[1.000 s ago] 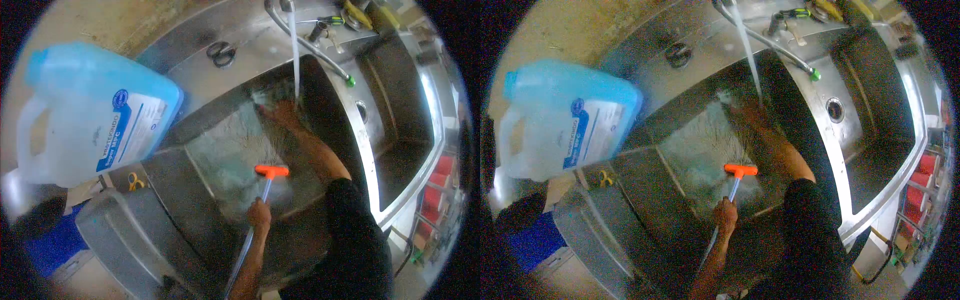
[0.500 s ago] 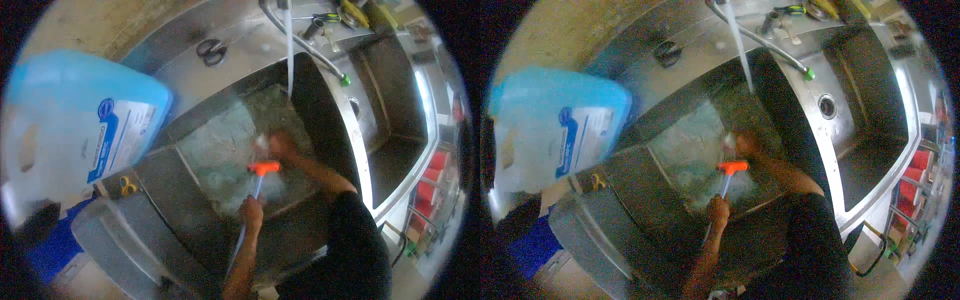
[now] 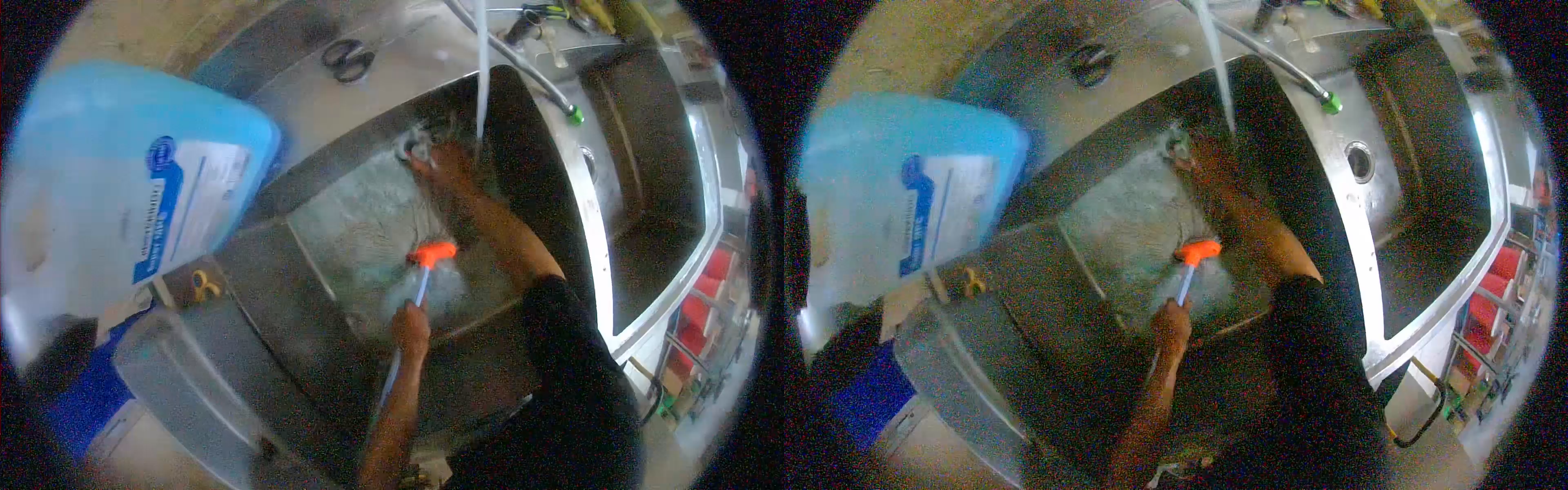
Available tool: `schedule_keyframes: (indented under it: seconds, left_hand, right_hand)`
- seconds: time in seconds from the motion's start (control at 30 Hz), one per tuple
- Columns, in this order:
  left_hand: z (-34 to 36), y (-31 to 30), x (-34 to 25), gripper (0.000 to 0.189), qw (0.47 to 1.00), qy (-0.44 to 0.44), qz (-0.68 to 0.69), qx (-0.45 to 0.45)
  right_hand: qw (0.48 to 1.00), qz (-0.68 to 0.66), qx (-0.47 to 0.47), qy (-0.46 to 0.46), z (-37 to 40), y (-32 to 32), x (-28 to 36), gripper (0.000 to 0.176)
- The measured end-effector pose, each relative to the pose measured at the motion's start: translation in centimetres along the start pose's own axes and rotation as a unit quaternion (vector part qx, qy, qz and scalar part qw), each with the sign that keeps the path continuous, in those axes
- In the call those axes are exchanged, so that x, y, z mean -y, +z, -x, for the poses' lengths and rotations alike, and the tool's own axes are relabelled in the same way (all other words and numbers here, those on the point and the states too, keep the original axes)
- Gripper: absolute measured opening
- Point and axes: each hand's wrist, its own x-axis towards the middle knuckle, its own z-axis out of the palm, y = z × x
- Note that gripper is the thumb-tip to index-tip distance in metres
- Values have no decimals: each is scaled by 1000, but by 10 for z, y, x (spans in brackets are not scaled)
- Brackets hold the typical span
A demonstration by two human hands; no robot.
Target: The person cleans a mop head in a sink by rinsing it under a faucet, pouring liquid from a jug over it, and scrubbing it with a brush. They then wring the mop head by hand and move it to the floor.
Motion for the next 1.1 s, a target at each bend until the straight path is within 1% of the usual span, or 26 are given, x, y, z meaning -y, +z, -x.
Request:
schedule_keyframes:
  seconds: [0.07,0.1,0.13,0.2,0.23,0.3,0.33,0.4,0.43,0.47,0.5,0.53,0.57,0.63,0.67,0.7,0.73,0.77,0.8,0.87,0.9,0.93,0.97,1.0,1.03,1.1]
  left_hand:
    - [-3,13,-1,48,996,21,-50,-73]
    - [-6,10,-7,48,996,26,-42,-75]
    - [-5,9,-8,47,998,8,-35,-59]
    - [-7,12,-7,45,999,-9,-13,-31]
    - [-10,10,-7,45,999,-18,-20,-31]
    - [-8,4,-8,47,999,-3,21,-38]
    - [-8,9,1,47,999,-3,13,-41]
    - [-10,23,5,50,996,23,-34,-82]
    - [-11,20,-4,50,996,27,-20,-83]
    - [-12,13,-10,50,999,1,0,-52]
    - [-11,7,-9,51,999,-23,8,-20]
    - [-10,7,-9,51,999,-33,38,-9]
    - [-17,4,-6,51,998,-42,33,-21]
    - [-10,4,-6,50,998,0,37,-54]
    - [-12,5,-8,48,998,-10,-3,-56]
    - [-11,0,-2,48,998,-12,-4,-57]
    - [-9,-2,-4,47,999,-15,1,-47]
    - [-7,0,-10,46,999,-18,13,-39]
    - [-6,2,-13,46,998,-26,21,-47]
    - [-9,4,-5,45,998,-29,44,15]
    - [-20,1,-3,45,998,-37,41,-11]
    - [-21,4,-1,44,999,-20,6,-35]
    - [-14,10,-2,44,999,1,-29,-45]
    - [-15,31,4,43,996,-29,33,-75]
    - [-7,31,4,43,997,-26,37,-68]
    - [-12,20,0,44,998,0,-12,-69]
  right_hand:
    - [998,31,-15,-49,41,11,3,61]
    - [995,53,-20,-77,63,15,3,59]
    - [995,62,-17,-82,67,15,-5,57]
    - [998,42,-1,-54,30,5,-25,54]
    - [999,18,4,-37,6,0,-20,53]
    - [999,-43,-15,-4,-16,-12,-1,50]
    - [998,-62,-28,-3,-7,-14,10,49]
    - [998,-17,-32,-52,29,2,7,51]
    - [996,11,-34,-78,50,12,4,51]
    - [995,28,-31,-92,59,14,-3,52]
    - [996,28,-22,-86,51,12,-15,52]
    - [997,14,-10,-71,29,7,-23,53]
    - [998,-8,-5,-58,2,0,-20,53]
    - [996,-73,-14,-42,-22,-14,-3,55]
    - [991,-111,-25,-69,-19,-18,0,55]
    - [979,-161,-32,-121,-4,-20,4,56]
    - [992,-77,-30,-99,22,-2,7,55]
    - [994,-14,-32,-108,48,9,2,55]
    - [992,20,-29,-118,58,15,-4,54]
    - [996,26,-4,-83,23,5,-33,53]
    - [998,16,11,-55,-15,-8,-36,53]
    - [999,2,17,-34,-42,-16,-31,52]
    - [1000,-8,12,-19,-47,-20,-23,52]
    - [1000,-12,4,-14,-36,-18,-18,52]
    - [1000,-4,-7,-24,-15,-10,-12,51]
    - [997,40,-23,-70,38,20,-6,51]
